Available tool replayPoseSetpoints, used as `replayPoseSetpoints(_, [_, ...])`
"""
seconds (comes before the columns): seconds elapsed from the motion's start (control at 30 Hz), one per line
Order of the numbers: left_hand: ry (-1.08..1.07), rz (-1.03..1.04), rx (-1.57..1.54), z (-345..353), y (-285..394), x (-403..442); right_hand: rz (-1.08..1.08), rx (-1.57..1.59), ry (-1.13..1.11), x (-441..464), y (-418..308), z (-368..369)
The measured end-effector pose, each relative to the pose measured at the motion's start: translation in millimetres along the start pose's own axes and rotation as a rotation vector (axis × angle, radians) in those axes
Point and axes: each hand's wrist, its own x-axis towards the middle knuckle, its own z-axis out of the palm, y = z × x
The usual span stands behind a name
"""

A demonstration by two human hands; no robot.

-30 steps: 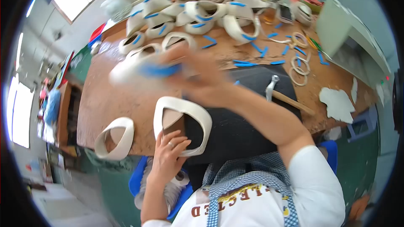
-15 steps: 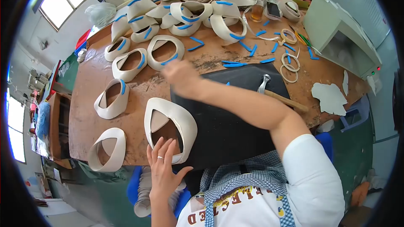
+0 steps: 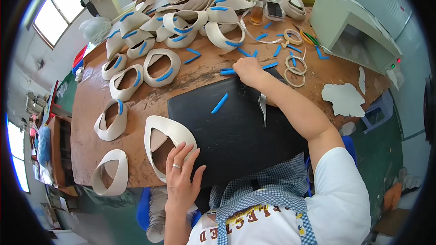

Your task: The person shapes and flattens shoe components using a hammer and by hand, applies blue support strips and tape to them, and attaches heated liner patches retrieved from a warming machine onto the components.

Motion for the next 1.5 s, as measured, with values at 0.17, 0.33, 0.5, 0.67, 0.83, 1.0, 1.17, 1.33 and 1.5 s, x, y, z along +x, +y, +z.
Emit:
replayPoseSetpoints(0.17, [0.02, -0.04, -0.151, 2.9, 13.1, 21.2, 0.148, 0.537, 0.316, -26.1, -13.8, -41.5])
replayPoseSetpoints(0.33, [0.109, -0.485, -0.845, 44.6, 19.9, 62.3, 0.264, 1.575, -0.027, -83.6, -50.7, -79.4])
replayPoseSetpoints(0.5, [0.018, -0.638, -1.067, 79.4, 22.6, 92.7, 0.302, 1.724, -0.098, -127.2, -71.3, -78.9])
replayPoseSetpoints(0.67, [-0.102, -0.62, -0.946, 96.8, 20.1, 87.0, 0.498, 1.718, 0.02, -147.1, -37.2, -65.5])
replayPoseSetpoints(0.83, [-0.195, -0.582, -0.778, 92.6, 12.8, 68.6, 0.688, 1.429, 0.34, -168.8, 40.2, -68.0])
replayPoseSetpoints(1.0, [-0.133, -0.703, -1.264, 97.7, 18.7, 75.0, 0.716, 1.616, 0.299, -193.9, 53.8, -81.7])
replayPoseSetpoints(1.17, [-0.275, -0.778, -1.478, 109.1, 63.5, 111.6, 0.63, 1.828, 0.067, -198.9, 1.9, -75.5])
replayPoseSetpoints(1.33, [-0.405, -0.8, -1.539, 136.6, 67.1, 117.8, 0.538, 1.91, 0.037, -203.4, -4.5, -73.9])
replayPoseSetpoints(1.5, [-0.329, -0.757, -1.32, 132.1, 65.2, 109.7, 0.758, 0.617, 0.654, -197.6, 94.4, -40.0])
